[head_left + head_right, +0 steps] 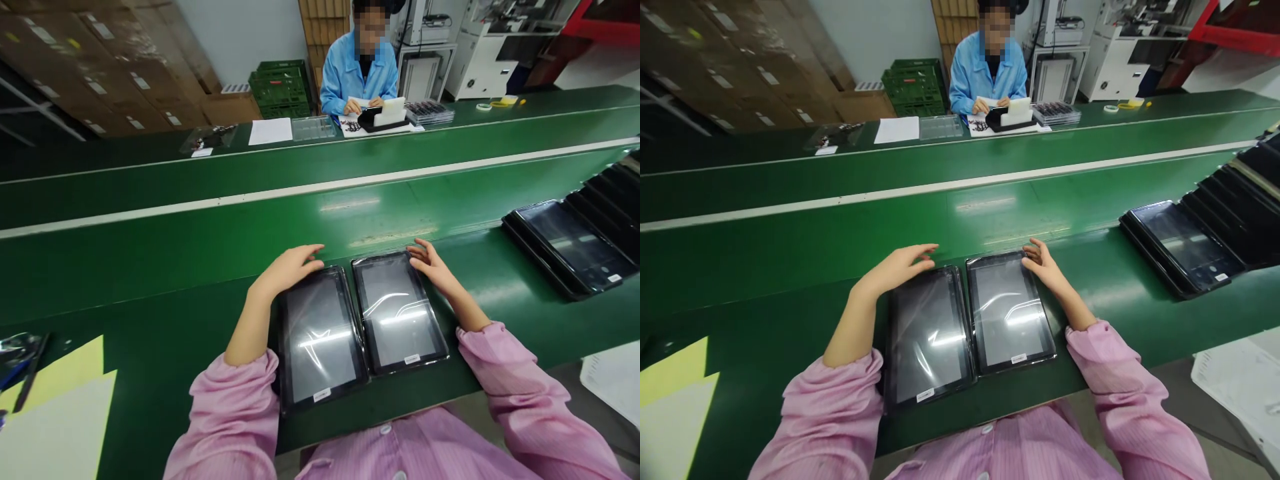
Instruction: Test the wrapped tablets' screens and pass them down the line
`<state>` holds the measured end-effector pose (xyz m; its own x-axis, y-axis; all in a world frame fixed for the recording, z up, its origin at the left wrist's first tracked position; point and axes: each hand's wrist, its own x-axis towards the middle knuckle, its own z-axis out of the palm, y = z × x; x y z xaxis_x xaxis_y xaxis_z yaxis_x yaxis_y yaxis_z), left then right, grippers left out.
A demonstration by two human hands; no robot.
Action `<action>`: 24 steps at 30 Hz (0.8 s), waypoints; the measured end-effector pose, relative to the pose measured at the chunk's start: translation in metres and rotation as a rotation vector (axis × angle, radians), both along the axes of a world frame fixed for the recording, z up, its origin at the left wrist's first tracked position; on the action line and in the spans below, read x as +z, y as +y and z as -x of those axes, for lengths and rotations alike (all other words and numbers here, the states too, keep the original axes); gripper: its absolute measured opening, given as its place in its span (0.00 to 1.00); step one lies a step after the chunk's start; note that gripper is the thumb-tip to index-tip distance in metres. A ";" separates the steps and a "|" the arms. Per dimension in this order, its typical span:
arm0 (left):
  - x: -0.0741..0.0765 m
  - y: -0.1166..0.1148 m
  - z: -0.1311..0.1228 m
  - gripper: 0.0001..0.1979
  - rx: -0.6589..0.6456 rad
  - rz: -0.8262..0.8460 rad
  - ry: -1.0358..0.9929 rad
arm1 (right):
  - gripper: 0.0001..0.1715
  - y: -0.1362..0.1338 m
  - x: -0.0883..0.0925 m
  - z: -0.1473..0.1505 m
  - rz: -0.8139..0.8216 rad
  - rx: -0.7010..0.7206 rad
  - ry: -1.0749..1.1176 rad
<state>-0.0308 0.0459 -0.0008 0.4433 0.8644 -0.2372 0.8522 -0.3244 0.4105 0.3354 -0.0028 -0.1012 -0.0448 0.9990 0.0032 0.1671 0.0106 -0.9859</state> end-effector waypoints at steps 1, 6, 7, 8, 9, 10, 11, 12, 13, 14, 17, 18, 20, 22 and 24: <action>-0.001 -0.008 -0.001 0.34 -0.089 0.038 -0.002 | 0.54 -0.006 0.002 0.001 0.008 0.043 -0.020; -0.007 -0.045 -0.010 0.52 -0.313 0.091 0.152 | 0.67 -0.035 0.008 0.005 -0.062 0.222 -0.126; -0.008 -0.048 -0.012 0.53 -0.325 0.087 0.167 | 0.66 -0.038 0.008 0.005 -0.066 0.241 -0.123; -0.008 -0.051 -0.015 0.54 -0.325 0.082 0.181 | 0.65 -0.041 0.008 0.004 -0.067 0.252 -0.111; -0.008 -0.052 -0.017 0.55 -0.317 0.074 0.196 | 0.64 -0.043 0.009 0.003 -0.065 0.256 -0.097; -0.008 -0.053 -0.018 0.56 -0.305 0.066 0.213 | 0.64 -0.043 0.009 0.002 -0.063 0.251 -0.081; -0.008 -0.053 -0.019 0.56 -0.294 0.058 0.227 | 0.64 -0.044 0.009 0.000 -0.059 0.237 -0.063; -0.008 -0.052 -0.019 0.56 -0.287 0.052 0.233 | 0.62 -0.044 0.009 -0.002 -0.049 0.213 -0.037; -0.008 -0.052 -0.019 0.56 -0.288 0.052 0.230 | 0.59 -0.045 0.009 -0.003 -0.033 0.181 -0.007; -0.009 -0.051 -0.018 0.56 -0.294 0.056 0.218 | 0.53 -0.045 0.008 -0.005 -0.008 0.144 0.022; -0.013 -0.050 -0.018 0.50 -0.317 0.056 0.181 | 0.33 -0.046 0.007 -0.011 0.076 0.019 0.045; -0.014 -0.050 -0.019 0.46 -0.315 0.044 0.182 | 0.29 -0.046 0.006 -0.012 0.100 -0.017 0.024; -0.016 -0.050 -0.022 0.37 -0.313 0.026 0.195 | 0.26 -0.047 0.006 -0.014 0.143 -0.070 -0.025; -0.018 -0.050 -0.026 0.29 -0.320 0.037 0.200 | 0.24 -0.047 0.007 -0.014 0.169 -0.090 -0.050; -0.020 -0.048 -0.028 0.26 -0.331 0.053 0.182 | 0.24 -0.048 0.009 -0.013 0.176 -0.094 -0.052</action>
